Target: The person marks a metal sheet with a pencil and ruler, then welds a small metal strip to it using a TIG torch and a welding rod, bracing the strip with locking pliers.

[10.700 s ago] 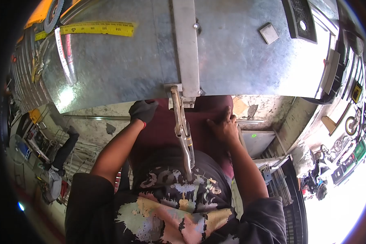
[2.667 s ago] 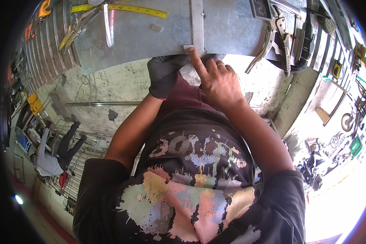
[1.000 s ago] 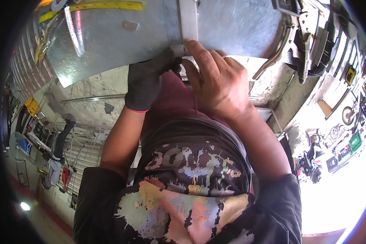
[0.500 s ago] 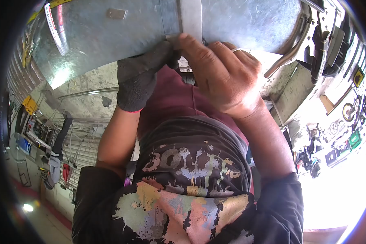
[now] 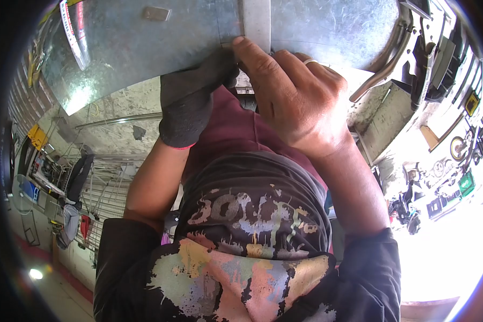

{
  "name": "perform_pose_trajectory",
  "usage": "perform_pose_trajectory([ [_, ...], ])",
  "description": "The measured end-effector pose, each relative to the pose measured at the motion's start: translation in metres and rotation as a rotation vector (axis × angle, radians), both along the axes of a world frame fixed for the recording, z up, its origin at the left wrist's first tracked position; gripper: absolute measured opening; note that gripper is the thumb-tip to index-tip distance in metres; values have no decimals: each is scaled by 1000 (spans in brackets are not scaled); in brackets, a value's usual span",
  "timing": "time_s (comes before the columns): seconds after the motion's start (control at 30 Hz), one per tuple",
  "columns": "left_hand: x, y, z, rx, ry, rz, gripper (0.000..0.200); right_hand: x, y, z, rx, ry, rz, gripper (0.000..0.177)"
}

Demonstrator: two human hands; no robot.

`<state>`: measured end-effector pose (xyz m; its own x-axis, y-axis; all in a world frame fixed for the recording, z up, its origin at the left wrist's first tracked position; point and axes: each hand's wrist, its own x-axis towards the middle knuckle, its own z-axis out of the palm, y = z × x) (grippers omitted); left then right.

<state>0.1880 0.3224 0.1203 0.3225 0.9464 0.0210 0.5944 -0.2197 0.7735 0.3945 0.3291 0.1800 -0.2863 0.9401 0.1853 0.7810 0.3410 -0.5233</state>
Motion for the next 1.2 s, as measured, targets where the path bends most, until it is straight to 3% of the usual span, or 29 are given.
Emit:
perform_pose_trajectory([
  [0.1, -1, 7, 14, -15, 131, -96, 20, 0, 1, 0, 4, 67, -14, 41],
  [0.23, -5, 5, 8, -60, -130, -45, 15, 7, -12, 0, -43, 262, -147, 40],
  [0.3, 0, 4, 13, -268, -185, 50, 17, 12, -20, 7, -84, 262, -210, 39],
  [0.37, 3, 7, 18, -191, -58, 10, 20, 13, -25, 12, -111, 214, -270, 39],
  [0.4, 4, 12, 18, -4, 92, -75, 23, 17, -26, 12, -151, 166, -231, 39],
  [0.43, 4, 15, 18, 183, 241, -157, 25, 19, -24, 4, -36, 159, -149, 45],
  [0.53, 0, 5, 12, -98, -168, -19, 38, 15, -27, 5, -79, 61, -17, 56],
  [0.63, 3, 14, 28, -45, 162, -123, 45, 2, -29, 1, -97, 18, 4, 66],
  [0.73, 3, 18, 29, -63, 57, -117, 43, -7, -33, -4, -71, -1, -23, 71],
  [0.93, 5, 17, 32, -98, 102, -121, 42, -10, -38, -5, -61, -23, -54, 73],
  [1.0, 1, 15, 16, 22, 16, -111, 36, -10, -35, 1, -132, -30, -37, 69],
  [1.07, -1, 7, 10, -22, -153, -52, 28, -3, -33, 18, -207, -25, -23, 61],
  [1.2, 2, -2, 6, -377, -441, 137, 15, 24, -48, 31, -61, 73, -98, 51],
])
